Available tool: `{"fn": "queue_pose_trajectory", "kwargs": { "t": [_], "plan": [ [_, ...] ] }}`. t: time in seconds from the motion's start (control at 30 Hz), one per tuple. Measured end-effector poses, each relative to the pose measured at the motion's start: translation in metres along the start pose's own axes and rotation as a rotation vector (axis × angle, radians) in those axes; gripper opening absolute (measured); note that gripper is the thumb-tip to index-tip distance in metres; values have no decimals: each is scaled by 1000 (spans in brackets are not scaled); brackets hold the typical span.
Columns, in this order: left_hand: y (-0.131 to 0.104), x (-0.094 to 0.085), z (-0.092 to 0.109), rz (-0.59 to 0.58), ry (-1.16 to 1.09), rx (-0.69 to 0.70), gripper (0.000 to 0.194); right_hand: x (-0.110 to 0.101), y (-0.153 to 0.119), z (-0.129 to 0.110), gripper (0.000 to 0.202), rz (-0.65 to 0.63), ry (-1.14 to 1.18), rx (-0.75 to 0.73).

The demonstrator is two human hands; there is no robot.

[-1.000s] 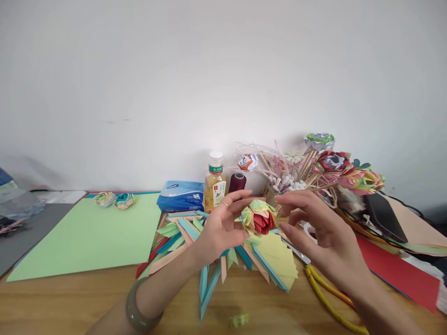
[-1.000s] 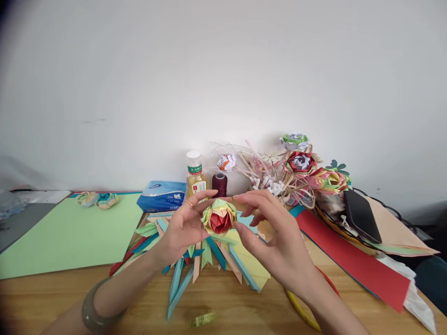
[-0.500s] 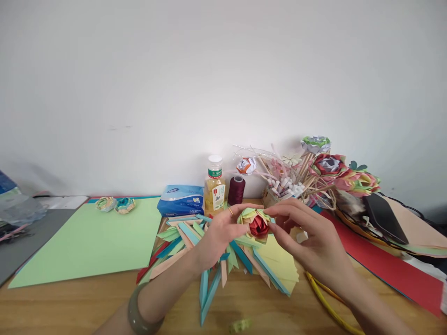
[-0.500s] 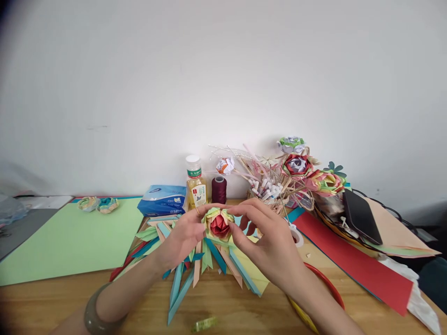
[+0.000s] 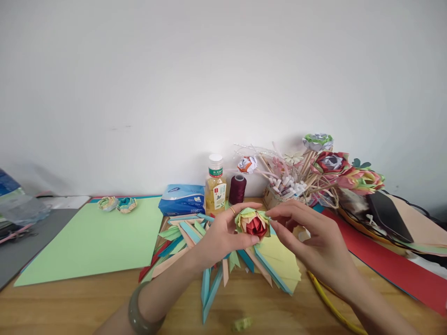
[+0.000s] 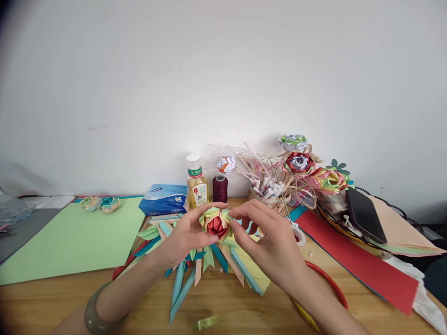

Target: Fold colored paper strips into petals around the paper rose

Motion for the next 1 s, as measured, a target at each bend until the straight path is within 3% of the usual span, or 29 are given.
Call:
{"fn": "queue_pose_trajectory", "kwargs": {
  "t": [0.17, 0.3, 0.43, 0.6, 0.8, 0.87, 1.0],
  "plan": [
    [2, -1, -2, 27, -49, -14, 48, -5, 0, -3, 8, 49, 40, 5],
    [1, -1, -2, 43, -39, -30, 48, -3, -4, -10, 10, 53, -5, -112],
    [1, -1, -2, 6, 26, 19, 48, 2, -7, -12, 11, 69, -109, -213],
    [2, -2, -2, 15, 84, 78, 46, 6, -13, -13, 13, 176, -307, -366],
    [1, 0, 1, -13, 118, 86, 54, 5, -15, -14, 13, 255, -409, -403],
    [1, 0, 1, -72, 66, 64, 62, 4, -15, -14, 15, 262, -416, -430],
    [1, -4, -6, -97, -77, -90, 52, 5, -14, -12, 16, 216, -401, -550]
  ]
}}
Point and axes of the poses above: each hand's wrist, its own y-axis towards the middle knuckle, its own x-axis out of the palm, z = x × y, the point moved 5 cm from there along y, towards the middle knuckle, and after that the axes turned 10 degrees about x, right-handed, at the moved point
